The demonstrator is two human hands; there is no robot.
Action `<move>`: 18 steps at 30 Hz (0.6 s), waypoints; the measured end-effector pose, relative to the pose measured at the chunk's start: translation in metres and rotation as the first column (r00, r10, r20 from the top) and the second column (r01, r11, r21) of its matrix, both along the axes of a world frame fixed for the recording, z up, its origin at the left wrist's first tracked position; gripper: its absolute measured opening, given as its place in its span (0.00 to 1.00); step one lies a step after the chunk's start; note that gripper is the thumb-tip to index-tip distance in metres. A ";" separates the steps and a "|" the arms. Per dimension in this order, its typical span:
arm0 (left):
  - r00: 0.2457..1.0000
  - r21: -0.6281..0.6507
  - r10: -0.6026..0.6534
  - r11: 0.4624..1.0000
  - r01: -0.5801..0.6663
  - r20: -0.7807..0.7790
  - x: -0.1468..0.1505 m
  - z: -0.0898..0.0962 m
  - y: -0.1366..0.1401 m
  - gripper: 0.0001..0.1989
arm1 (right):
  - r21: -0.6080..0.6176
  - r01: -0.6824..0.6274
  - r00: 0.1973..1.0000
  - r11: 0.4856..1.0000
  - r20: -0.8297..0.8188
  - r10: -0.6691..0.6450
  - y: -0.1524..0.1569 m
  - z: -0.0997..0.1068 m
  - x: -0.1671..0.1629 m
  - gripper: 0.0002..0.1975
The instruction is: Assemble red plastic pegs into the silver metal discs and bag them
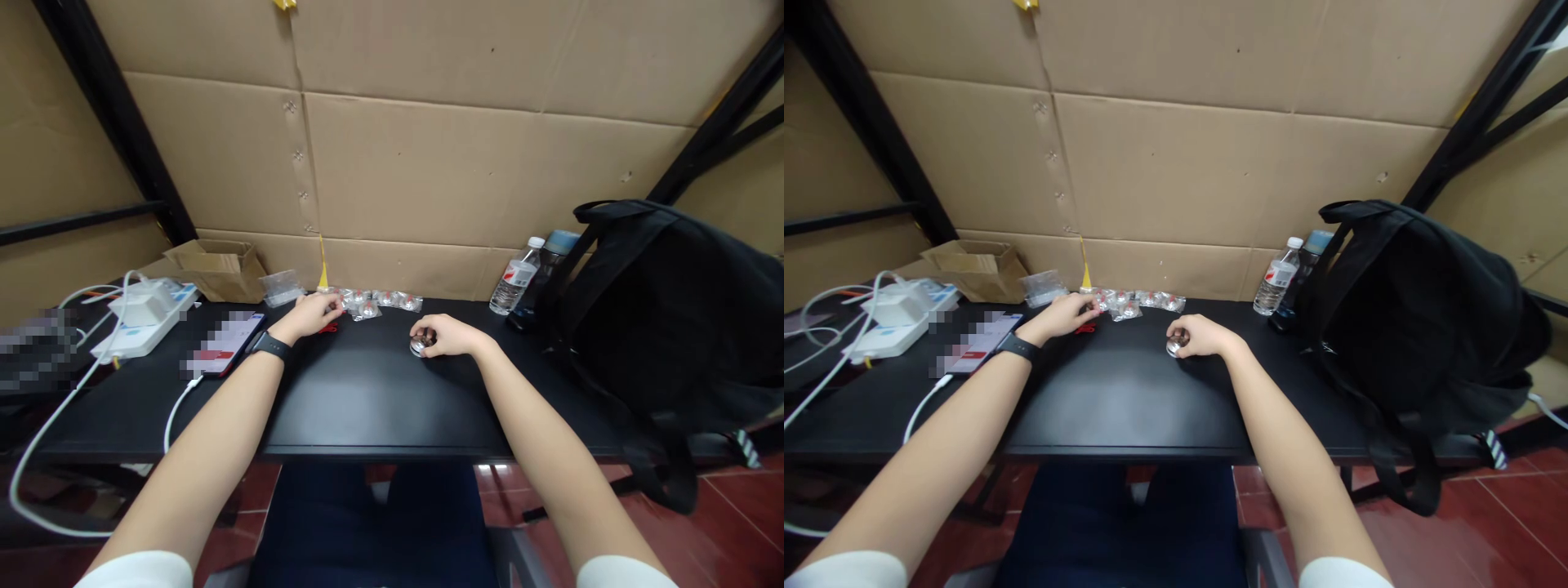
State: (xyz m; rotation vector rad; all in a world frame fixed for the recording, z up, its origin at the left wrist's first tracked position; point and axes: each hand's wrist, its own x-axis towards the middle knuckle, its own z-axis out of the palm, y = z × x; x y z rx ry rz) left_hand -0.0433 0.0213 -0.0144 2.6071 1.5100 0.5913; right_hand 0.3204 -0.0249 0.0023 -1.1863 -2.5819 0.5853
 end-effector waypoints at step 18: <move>0.965 0.076 -0.225 0.973 0.216 0.137 0.068 0.005 -0.035 0.10 | 0.066 0.153 0.913 0.986 -0.392 -0.115 0.000 -0.011 -0.021 0.25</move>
